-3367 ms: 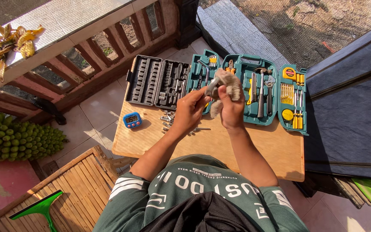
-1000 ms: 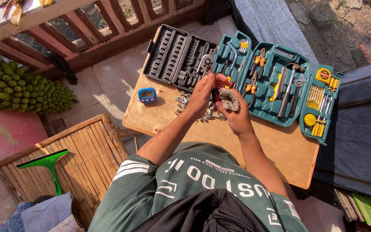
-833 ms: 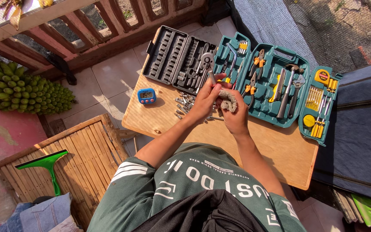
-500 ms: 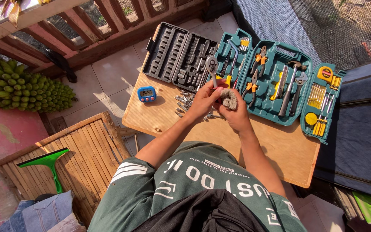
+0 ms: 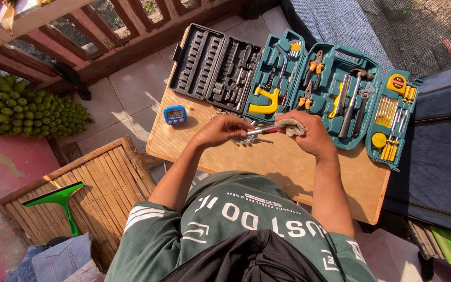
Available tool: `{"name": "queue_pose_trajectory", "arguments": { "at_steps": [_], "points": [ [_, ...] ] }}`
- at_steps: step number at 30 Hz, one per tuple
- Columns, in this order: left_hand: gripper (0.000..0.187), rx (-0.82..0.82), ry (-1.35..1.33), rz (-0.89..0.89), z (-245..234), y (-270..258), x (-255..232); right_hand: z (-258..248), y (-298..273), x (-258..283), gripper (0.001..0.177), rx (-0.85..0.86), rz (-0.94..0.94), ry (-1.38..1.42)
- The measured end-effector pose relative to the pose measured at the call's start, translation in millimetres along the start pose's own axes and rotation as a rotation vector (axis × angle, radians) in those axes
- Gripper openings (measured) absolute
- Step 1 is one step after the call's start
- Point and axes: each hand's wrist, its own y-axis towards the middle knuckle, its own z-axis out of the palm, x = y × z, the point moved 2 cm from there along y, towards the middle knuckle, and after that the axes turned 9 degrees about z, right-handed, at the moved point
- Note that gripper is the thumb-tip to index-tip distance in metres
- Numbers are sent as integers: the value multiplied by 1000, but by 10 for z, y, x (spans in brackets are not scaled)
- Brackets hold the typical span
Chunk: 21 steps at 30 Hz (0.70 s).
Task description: The person cleans a socket and a ratchet using a cloth, then places the ratchet back into a toolkit.
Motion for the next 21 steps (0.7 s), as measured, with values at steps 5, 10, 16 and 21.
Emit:
{"name": "queue_pose_trajectory", "arguments": {
  "at_steps": [5,10,16,21],
  "points": [
    [26,35,108,30,105,73,166,177,139,-108,15,-275,-32,322],
    [22,-162,135,-13,-178,309,601,-129,185,-314,21,-759,-33,406],
    [23,-605,-100,-147,-1108,899,1232,-282,-39,-430,22,-788,-12,613],
    [23,-506,68,-190,-1569,1341,1523,-176,-98,-489,25,-765,66,648]
  ]
}}
